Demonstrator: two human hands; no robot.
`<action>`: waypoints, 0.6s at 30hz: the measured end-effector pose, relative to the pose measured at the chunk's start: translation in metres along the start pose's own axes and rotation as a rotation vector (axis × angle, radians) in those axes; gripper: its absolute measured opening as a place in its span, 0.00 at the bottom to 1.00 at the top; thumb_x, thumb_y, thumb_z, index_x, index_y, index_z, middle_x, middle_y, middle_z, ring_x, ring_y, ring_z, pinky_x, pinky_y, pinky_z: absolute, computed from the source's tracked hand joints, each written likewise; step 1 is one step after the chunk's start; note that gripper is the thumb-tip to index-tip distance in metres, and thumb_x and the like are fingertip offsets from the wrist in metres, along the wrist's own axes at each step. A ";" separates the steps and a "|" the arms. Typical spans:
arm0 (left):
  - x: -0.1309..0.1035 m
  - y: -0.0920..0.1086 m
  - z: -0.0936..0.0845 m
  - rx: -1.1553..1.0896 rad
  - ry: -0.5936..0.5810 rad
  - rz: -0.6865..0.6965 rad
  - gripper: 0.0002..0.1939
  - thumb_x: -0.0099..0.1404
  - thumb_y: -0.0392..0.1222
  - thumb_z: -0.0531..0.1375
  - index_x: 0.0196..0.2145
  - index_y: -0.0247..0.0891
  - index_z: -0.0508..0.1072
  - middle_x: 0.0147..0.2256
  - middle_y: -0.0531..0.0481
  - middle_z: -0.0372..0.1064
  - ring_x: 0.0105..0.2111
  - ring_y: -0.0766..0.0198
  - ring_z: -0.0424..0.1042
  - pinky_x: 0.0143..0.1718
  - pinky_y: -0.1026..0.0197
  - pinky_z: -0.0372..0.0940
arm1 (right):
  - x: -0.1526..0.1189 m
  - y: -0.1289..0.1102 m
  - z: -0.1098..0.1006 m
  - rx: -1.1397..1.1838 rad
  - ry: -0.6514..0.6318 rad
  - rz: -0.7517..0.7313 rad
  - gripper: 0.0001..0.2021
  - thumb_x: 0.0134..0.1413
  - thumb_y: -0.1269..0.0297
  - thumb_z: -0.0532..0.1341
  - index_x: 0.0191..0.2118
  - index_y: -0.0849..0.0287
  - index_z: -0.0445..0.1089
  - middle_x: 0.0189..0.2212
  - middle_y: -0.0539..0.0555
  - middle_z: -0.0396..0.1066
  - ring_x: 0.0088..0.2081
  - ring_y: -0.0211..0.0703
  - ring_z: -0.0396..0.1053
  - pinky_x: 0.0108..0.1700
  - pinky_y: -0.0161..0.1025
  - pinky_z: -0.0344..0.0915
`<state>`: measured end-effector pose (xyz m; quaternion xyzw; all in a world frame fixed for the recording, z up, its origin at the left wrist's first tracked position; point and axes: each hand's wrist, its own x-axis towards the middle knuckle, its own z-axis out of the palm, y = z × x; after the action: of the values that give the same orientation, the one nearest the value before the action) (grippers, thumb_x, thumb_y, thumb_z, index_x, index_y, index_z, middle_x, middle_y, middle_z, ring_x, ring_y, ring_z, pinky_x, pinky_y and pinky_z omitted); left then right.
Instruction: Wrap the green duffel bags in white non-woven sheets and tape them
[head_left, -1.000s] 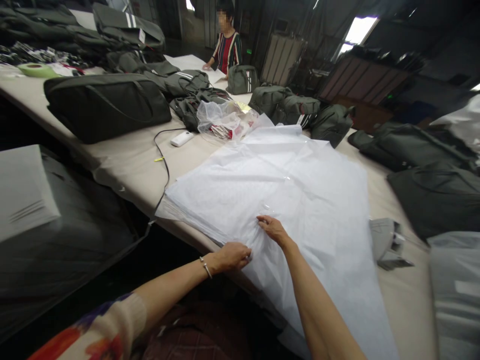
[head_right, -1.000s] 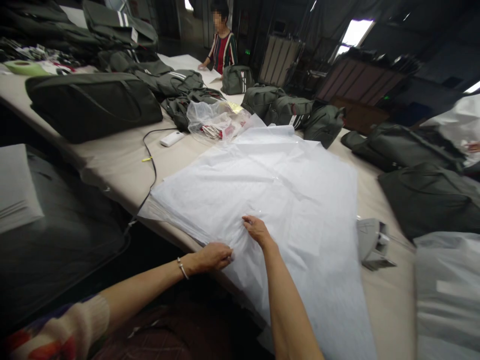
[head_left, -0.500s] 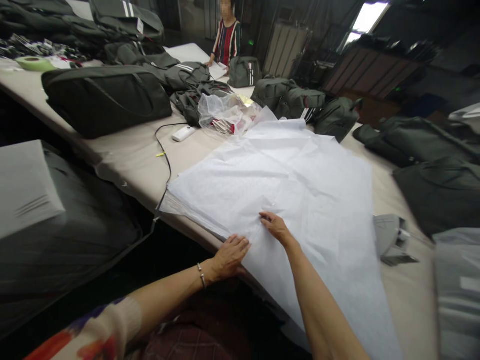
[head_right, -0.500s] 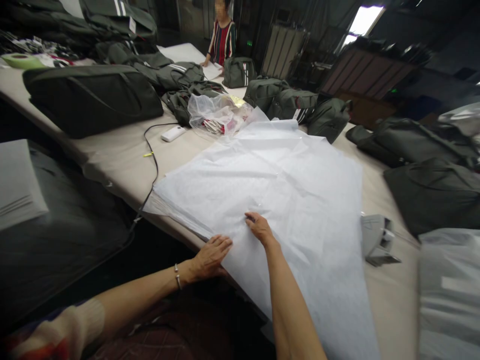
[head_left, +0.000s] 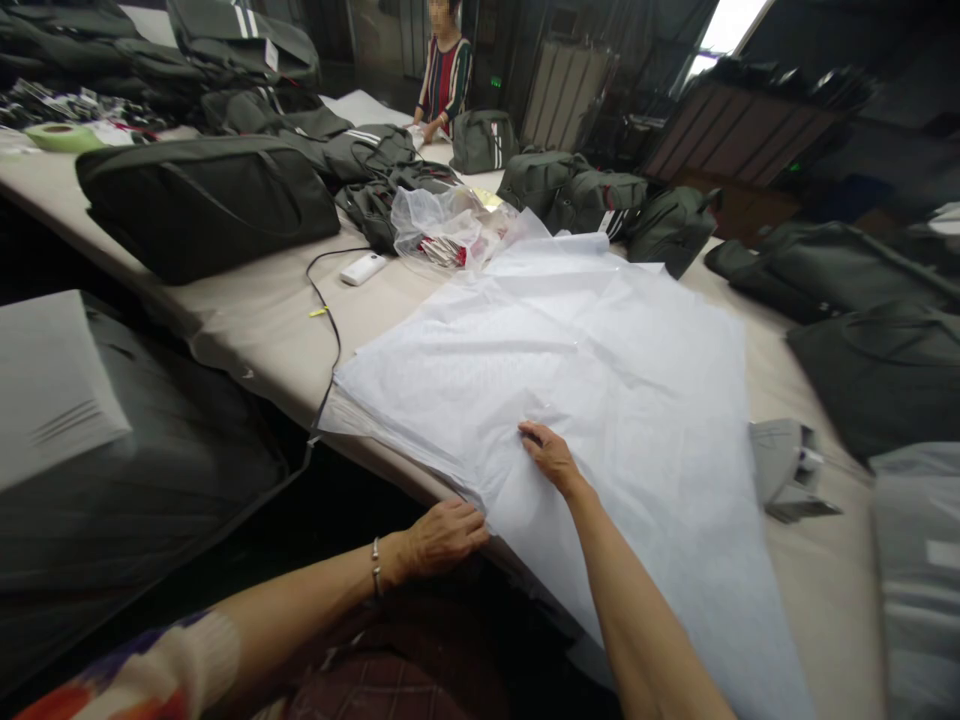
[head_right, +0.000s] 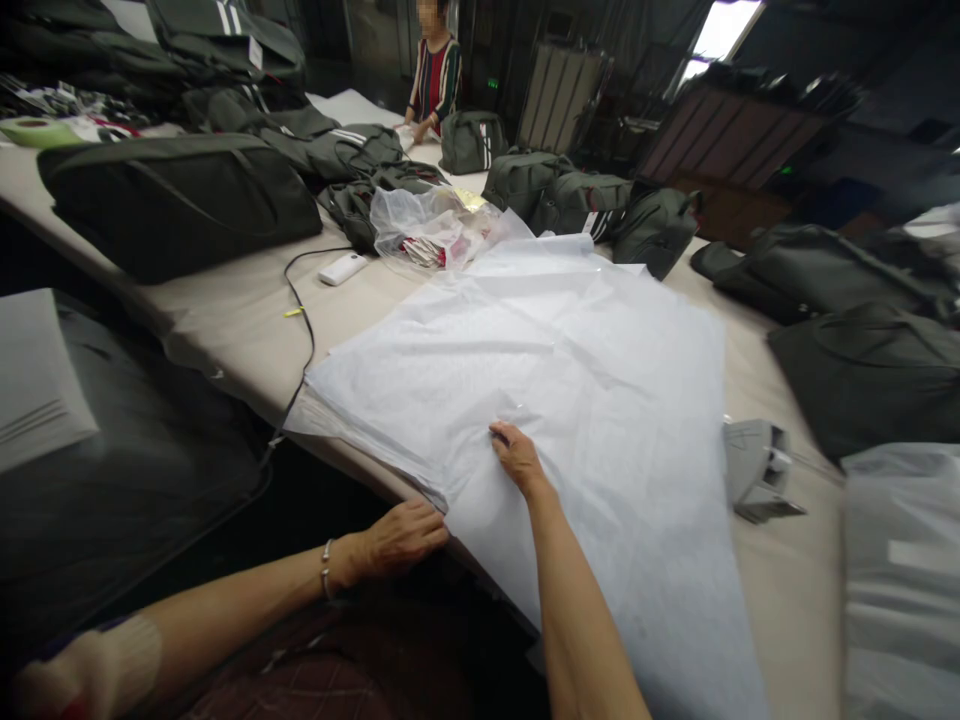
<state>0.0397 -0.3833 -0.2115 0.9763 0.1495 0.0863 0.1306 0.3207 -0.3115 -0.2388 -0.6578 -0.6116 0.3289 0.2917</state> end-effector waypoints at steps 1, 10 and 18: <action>-0.001 -0.001 0.000 0.024 0.068 -0.076 0.09 0.70 0.34 0.52 0.45 0.38 0.69 0.43 0.45 0.70 0.44 0.57 0.67 0.47 0.54 0.61 | 0.000 0.000 0.000 0.001 0.001 -0.002 0.17 0.48 0.68 0.60 0.46 0.52 0.75 0.52 0.52 0.73 0.57 0.46 0.67 0.65 0.49 0.56; 0.021 -0.019 -0.008 0.030 -0.078 -0.191 0.04 0.65 0.31 0.57 0.37 0.38 0.69 0.35 0.46 0.69 0.40 0.55 0.66 0.40 0.56 0.62 | 0.000 -0.003 -0.002 -0.021 -0.004 -0.009 0.17 0.49 0.68 0.59 0.46 0.55 0.75 0.52 0.55 0.72 0.57 0.47 0.67 0.65 0.49 0.56; 0.009 -0.009 -0.002 0.010 -0.028 -0.095 0.09 0.68 0.38 0.57 0.46 0.38 0.69 0.47 0.43 0.68 0.45 0.54 0.66 0.49 0.51 0.60 | -0.001 -0.003 -0.003 -0.010 0.003 0.000 0.16 0.49 0.67 0.59 0.45 0.52 0.75 0.51 0.52 0.73 0.56 0.46 0.68 0.64 0.50 0.57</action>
<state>0.0458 -0.3715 -0.2112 0.9698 0.1944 0.0655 0.1318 0.3213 -0.3124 -0.2346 -0.6597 -0.6128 0.3250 0.2892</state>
